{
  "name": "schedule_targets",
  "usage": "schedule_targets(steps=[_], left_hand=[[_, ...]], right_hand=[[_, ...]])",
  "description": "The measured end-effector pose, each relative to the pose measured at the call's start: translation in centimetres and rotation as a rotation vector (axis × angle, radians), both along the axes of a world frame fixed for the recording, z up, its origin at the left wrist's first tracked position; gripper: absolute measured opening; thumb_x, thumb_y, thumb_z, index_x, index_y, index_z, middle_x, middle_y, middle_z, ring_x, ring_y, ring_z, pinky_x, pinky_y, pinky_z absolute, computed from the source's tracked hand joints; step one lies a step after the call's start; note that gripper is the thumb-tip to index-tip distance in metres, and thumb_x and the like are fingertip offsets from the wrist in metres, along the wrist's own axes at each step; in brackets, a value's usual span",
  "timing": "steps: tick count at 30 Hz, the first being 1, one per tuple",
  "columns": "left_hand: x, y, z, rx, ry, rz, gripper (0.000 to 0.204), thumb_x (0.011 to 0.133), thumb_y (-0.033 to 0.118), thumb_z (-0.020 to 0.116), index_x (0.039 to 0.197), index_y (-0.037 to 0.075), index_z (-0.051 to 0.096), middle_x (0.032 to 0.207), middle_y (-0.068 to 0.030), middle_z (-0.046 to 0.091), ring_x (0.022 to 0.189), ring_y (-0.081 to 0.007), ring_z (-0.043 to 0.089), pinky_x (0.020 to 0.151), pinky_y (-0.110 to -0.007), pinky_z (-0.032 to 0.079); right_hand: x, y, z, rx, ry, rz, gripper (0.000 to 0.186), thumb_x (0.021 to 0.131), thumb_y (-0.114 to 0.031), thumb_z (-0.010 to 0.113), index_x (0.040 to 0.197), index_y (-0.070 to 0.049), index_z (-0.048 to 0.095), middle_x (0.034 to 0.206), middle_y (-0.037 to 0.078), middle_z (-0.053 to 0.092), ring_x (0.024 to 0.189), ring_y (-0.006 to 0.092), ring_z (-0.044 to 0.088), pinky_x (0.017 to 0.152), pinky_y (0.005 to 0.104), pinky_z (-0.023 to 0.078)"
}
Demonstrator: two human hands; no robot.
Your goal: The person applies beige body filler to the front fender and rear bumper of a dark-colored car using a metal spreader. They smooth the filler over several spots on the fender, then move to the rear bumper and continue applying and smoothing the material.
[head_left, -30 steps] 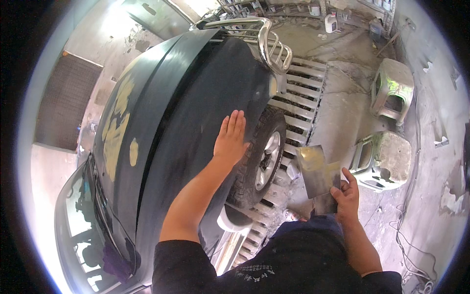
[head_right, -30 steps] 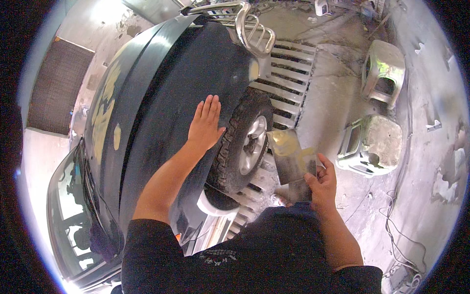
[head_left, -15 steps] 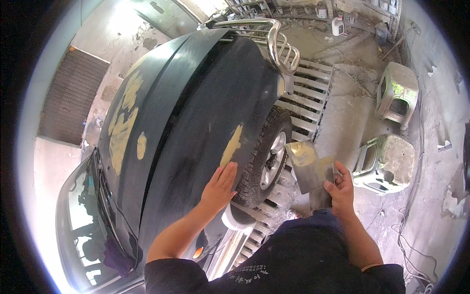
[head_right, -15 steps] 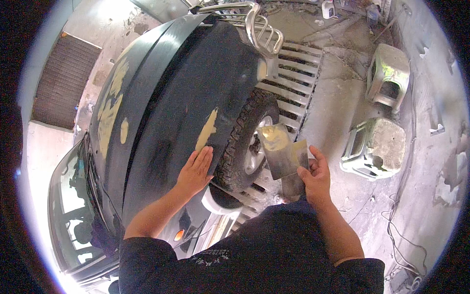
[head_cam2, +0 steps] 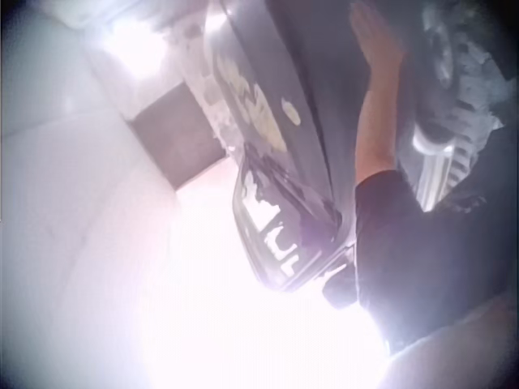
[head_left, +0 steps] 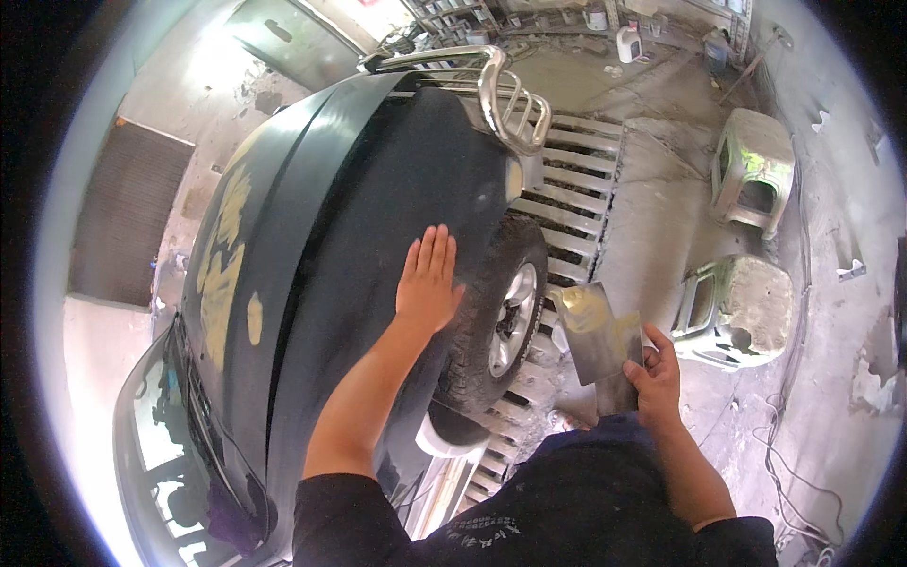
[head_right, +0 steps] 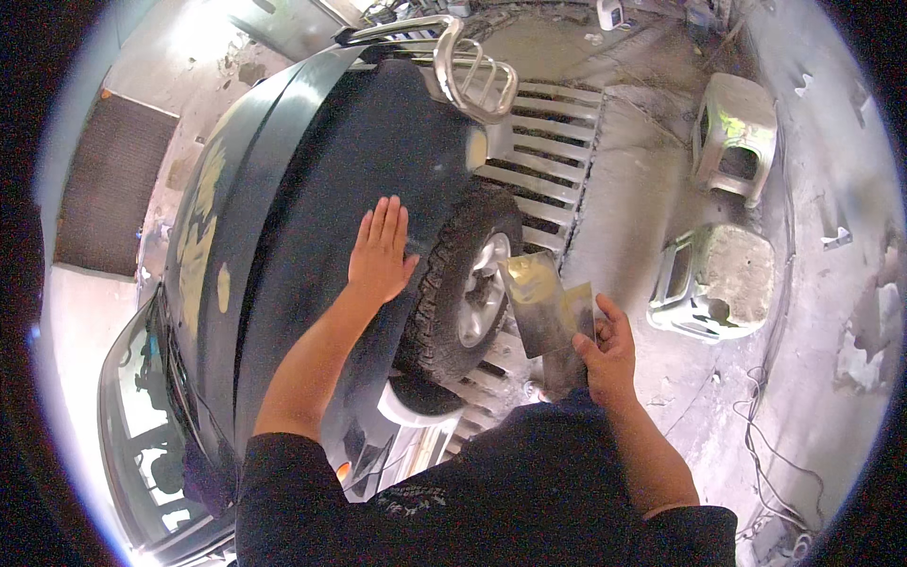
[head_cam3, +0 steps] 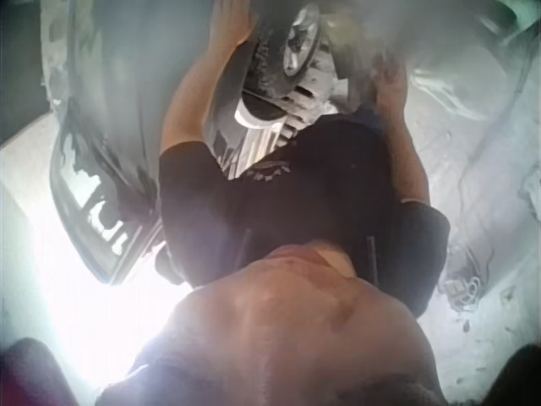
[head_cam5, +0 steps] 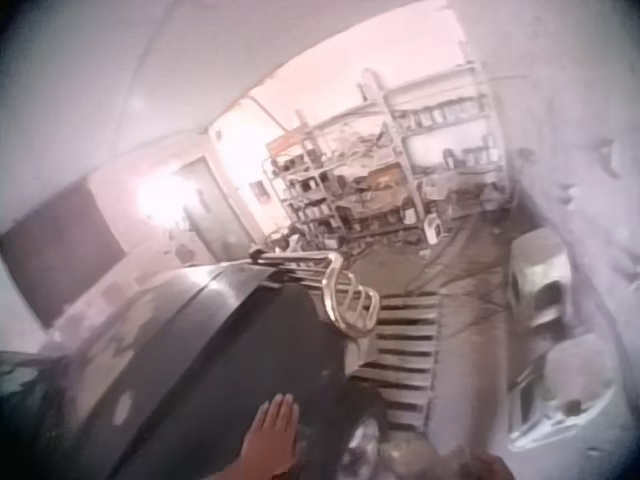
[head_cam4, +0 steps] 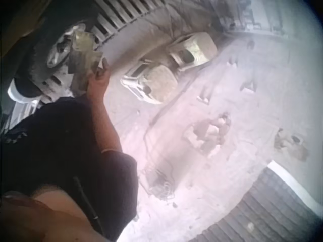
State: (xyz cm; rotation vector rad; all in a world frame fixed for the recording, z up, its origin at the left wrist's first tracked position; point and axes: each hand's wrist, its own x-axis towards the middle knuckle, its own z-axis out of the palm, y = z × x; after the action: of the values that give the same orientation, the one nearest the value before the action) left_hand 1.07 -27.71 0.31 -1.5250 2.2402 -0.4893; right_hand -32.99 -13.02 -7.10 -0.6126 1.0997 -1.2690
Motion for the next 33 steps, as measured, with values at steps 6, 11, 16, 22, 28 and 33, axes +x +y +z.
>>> schedule_targets(steps=[6, 11, 16, 22, 28, 33], left_hand=[[-2.7, -5.1, -1.0, 0.004, -0.204, 0.016, 0.078, 0.093, 0.047, 0.045, 0.148, -0.001, 0.020, 0.158, -0.0144, 0.010, 0.146, -0.0303, 0.008, 0.118, -0.041, 0.008], [-2.8, -2.3, -1.2, 0.110, -0.463, -0.114, 0.079, 0.092, 0.050, 0.045, 0.148, -0.002, 0.021, 0.157, -0.0138, 0.013, 0.146, -0.0295, 0.009, 0.118, -0.041, 0.007], [-0.9, 4.4, -2.8, 0.221, -0.487, -0.174, 0.082, 0.090, 0.051, 0.048, 0.146, -0.003, 0.024, 0.156, -0.0149, 0.019, 0.145, -0.0277, 0.013, 0.118, -0.041, 0.007], [0.4, 12.8, -3.2, 0.661, -0.119, 0.032, 0.077, 0.089, 0.042, 0.058, 0.144, -0.002, 0.029, 0.151, -0.0195, 0.027, 0.143, -0.0304, 0.020, 0.118, -0.036, 0.014], [-9.5, 10.2, -0.7, 0.582, 1.487, 0.570, 0.053, 0.094, 0.018, 0.057, 0.139, -0.002, 0.038, 0.135, -0.0180, 0.049, 0.126, -0.0263, 0.047, 0.107, -0.038, 0.035], [-13.9, 7.9, 1.7, 0.299, 2.475, 0.554, 0.030, 0.093, 0.003, 0.057, 0.122, 0.001, 0.051, 0.119, -0.0098, 0.059, 0.108, -0.0164, 0.056, 0.096, -0.031, 0.043]], right_hand=[[-3.0, -2.0, 0.1, 0.062, -0.019, -0.058, 0.069, 0.079, 0.000, 0.064, 0.140, -0.002, 0.033, 0.106, 0.013, 0.060, 0.097, 0.0189, 0.059, 0.088, 0.0308, 0.047], [-4.6, -4.7, -0.8, 0.053, -0.053, -0.010, 0.068, 0.079, 0.002, 0.062, 0.140, -0.003, 0.033, 0.109, 0.014, 0.060, 0.099, 0.0195, 0.059, 0.089, 0.0315, 0.047], [-5.0, -7.6, -0.6, 0.001, -0.024, 0.097, 0.067, 0.081, 0.001, 0.063, 0.140, -0.005, 0.033, 0.109, 0.014, 0.060, 0.099, 0.0191, 0.059, 0.089, 0.0316, 0.047], [-4.1, -9.4, 0.7, -0.114, -0.046, 0.213, 0.063, 0.083, 0.001, 0.062, 0.139, -0.005, 0.034, 0.111, 0.013, 0.060, 0.098, 0.0172, 0.059, 0.089, 0.0303, 0.047], [-1.5, -11.1, 3.6, -0.210, -0.110, 0.370, 0.064, 0.085, 0.005, 0.060, 0.141, -0.004, 0.032, 0.114, 0.013, 0.060, 0.100, 0.0166, 0.060, 0.090, 0.0301, 0.046], [1.4, -12.0, 6.3, -0.351, -0.167, 0.440, 0.064, 0.085, 0.004, 0.061, 0.141, -0.005, 0.031, 0.117, 0.013, 0.060, 0.103, 0.0173, 0.059, 0.091, 0.0301, 0.046]])
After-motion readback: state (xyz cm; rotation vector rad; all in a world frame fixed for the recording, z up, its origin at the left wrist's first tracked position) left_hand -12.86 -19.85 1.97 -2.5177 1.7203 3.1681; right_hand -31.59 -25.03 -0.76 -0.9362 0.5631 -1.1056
